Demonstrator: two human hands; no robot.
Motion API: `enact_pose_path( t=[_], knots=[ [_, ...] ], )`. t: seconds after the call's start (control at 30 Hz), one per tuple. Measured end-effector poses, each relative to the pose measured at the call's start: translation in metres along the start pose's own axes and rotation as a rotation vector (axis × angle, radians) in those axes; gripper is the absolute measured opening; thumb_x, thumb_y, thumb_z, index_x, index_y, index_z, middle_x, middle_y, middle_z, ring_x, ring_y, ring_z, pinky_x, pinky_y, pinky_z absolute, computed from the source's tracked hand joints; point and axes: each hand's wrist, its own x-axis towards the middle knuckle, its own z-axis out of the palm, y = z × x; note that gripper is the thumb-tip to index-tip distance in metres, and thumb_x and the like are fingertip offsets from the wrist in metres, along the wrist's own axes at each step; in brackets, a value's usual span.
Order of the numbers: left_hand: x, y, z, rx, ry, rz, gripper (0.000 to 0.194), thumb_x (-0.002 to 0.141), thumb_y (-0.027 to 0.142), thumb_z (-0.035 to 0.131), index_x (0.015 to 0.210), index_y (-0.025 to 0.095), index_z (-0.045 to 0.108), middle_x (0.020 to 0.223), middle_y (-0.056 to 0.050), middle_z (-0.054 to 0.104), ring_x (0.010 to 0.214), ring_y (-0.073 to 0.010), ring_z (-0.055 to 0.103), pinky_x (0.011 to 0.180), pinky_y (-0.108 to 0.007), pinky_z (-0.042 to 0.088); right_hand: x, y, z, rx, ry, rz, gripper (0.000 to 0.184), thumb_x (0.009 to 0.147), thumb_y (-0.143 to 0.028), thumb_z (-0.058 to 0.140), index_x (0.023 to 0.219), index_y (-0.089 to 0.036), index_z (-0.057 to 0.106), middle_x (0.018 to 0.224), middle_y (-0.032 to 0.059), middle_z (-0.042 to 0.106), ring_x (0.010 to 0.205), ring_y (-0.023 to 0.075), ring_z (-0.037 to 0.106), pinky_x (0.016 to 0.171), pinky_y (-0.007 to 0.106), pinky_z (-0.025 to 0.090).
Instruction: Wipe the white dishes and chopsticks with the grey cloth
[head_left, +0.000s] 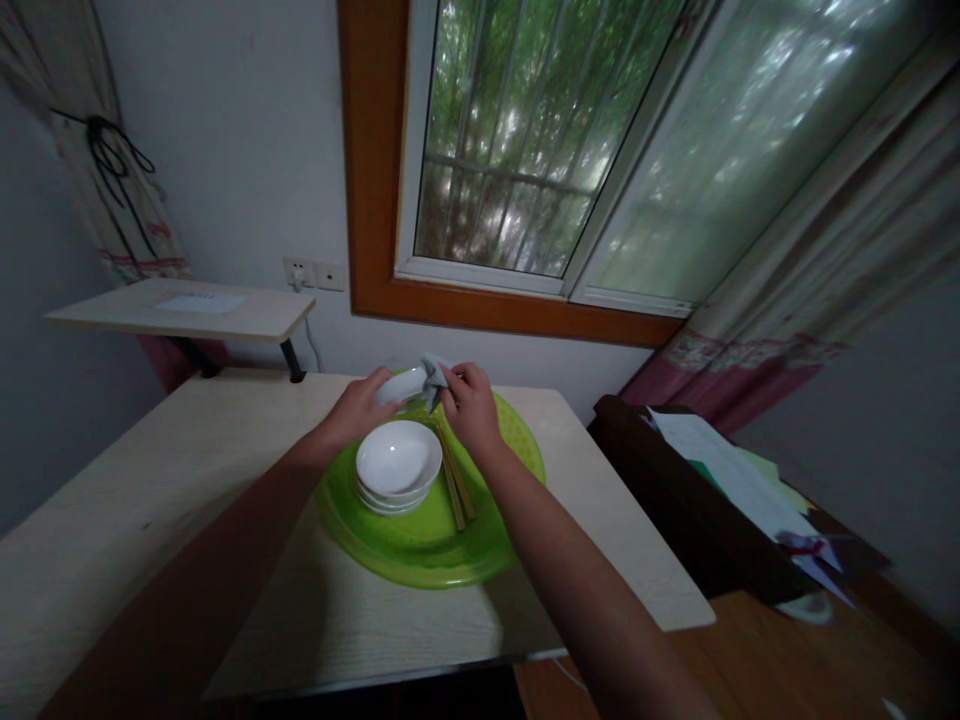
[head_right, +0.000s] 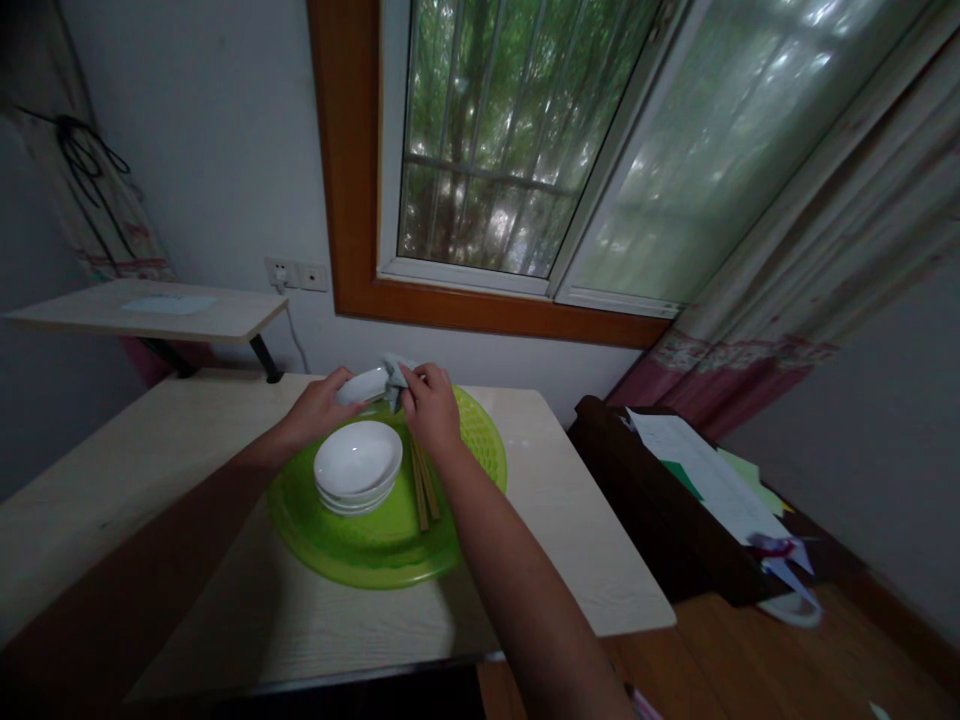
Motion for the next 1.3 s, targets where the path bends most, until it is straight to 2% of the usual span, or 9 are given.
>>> enact_pose_path(
  t=[0.1, 0.17, 0.27, 0.4, 0.53, 0.63, 0.93, 1.07, 1.3],
  knots=[
    [-0.001, 0.001, -0.001, -0.004, -0.002, 0.001, 0.030, 0.079, 0.039, 0.065, 0.099, 0.018, 0.059, 0.084, -0.002, 0.067, 0.073, -0.0176, 0.062, 0.063, -0.025, 0.043, 0.000, 0.014, 0.002, 0.026, 0.044, 0.087, 0.032, 0.089, -0.015, 0.052, 0.113, -0.021, 0.073, 0.098, 0.0076, 0.057, 0.097, 0.0234, 0.054, 0.090, 0.037, 0.048],
    [-0.001, 0.002, -0.002, -0.008, 0.009, -0.015, 0.030, 0.078, 0.039, 0.066, 0.098, 0.018, 0.058, 0.083, -0.002, 0.066, 0.073, -0.0174, 0.061, 0.062, -0.025, 0.043, -0.001, 0.022, 0.006, 0.078, 0.053, 0.137, 0.027, 0.089, -0.016, 0.052, 0.107, -0.020, 0.073, 0.101, 0.0080, 0.057, 0.098, 0.0229, 0.055, 0.093, 0.038, 0.049],
    [0.000, 0.004, -0.003, -0.028, 0.033, -0.050, 0.029, 0.078, 0.039, 0.067, 0.096, 0.019, 0.056, 0.082, -0.001, 0.065, 0.071, -0.0164, 0.059, 0.061, -0.024, 0.041, -0.005, 0.030, 0.012, 0.176, 0.034, 0.194, 0.030, 0.088, -0.022, 0.056, 0.116, -0.019, 0.067, 0.116, 0.0109, 0.056, 0.107, 0.0236, 0.056, 0.100, 0.040, 0.048],
    [0.001, 0.005, -0.004, -0.057, 0.075, -0.078, 0.031, 0.076, 0.039, 0.069, 0.094, 0.019, 0.054, 0.080, 0.000, 0.062, 0.069, -0.0154, 0.057, 0.060, -0.024, 0.040, -0.008, 0.034, 0.020, 0.306, -0.023, 0.193, 0.050, 0.085, -0.026, 0.063, 0.133, -0.017, 0.054, 0.128, 0.0132, 0.056, 0.119, 0.0248, 0.053, 0.105, 0.043, 0.044],
    [0.001, 0.004, -0.004, -0.129, 0.077, -0.097, 0.035, 0.075, 0.042, 0.071, 0.094, 0.020, 0.051, 0.084, 0.000, 0.060, 0.074, -0.0159, 0.057, 0.063, -0.025, 0.042, -0.008, 0.038, 0.027, 0.449, -0.025, 0.210, 0.061, 0.079, -0.025, 0.071, 0.135, -0.016, 0.049, 0.131, 0.0134, 0.058, 0.122, 0.0260, 0.054, 0.106, 0.043, 0.044],
    [0.001, 0.001, -0.002, -0.182, 0.060, -0.100, 0.038, 0.074, 0.043, 0.071, 0.096, 0.020, 0.050, 0.086, 0.000, 0.059, 0.078, -0.0166, 0.058, 0.066, -0.025, 0.044, -0.008, 0.044, 0.032, 0.515, -0.020, 0.247, 0.062, 0.076, -0.021, 0.071, 0.133, -0.016, 0.048, 0.131, 0.0127, 0.059, 0.122, 0.0266, 0.054, 0.106, 0.044, 0.043],
    [0.009, -0.016, 0.007, -0.207, 0.115, -0.059, 0.045, 0.075, 0.039, 0.072, 0.109, 0.020, 0.050, 0.100, -0.005, 0.063, 0.091, -0.0209, 0.062, 0.076, -0.031, 0.049, -0.011, 0.043, 0.028, 0.366, 0.025, 0.241, 0.055, 0.080, -0.016, 0.058, 0.133, -0.016, 0.048, 0.124, 0.0127, 0.055, 0.118, 0.0279, 0.051, 0.107, 0.047, 0.042],
    [0.009, -0.018, 0.009, -0.178, 0.102, -0.032, 0.048, 0.075, 0.038, 0.071, 0.115, 0.020, 0.051, 0.108, -0.007, 0.065, 0.097, -0.0221, 0.063, 0.083, -0.033, 0.050, -0.010, 0.039, 0.022, 0.286, 0.000, 0.204, 0.060, 0.080, -0.011, 0.052, 0.139, -0.016, 0.044, 0.122, 0.0127, 0.052, 0.117, 0.0267, 0.049, 0.108, 0.046, 0.041],
    [0.007, -0.010, 0.007, -0.133, 0.032, -0.024, 0.048, 0.075, 0.038, 0.071, 0.115, 0.019, 0.055, 0.106, -0.008, 0.066, 0.094, -0.0230, 0.064, 0.079, -0.033, 0.051, -0.009, 0.039, 0.020, 0.211, -0.056, 0.159, 0.072, 0.078, -0.007, 0.049, 0.147, -0.020, 0.039, 0.124, 0.0123, 0.048, 0.119, 0.0273, 0.047, 0.110, 0.046, 0.040]
  ],
)
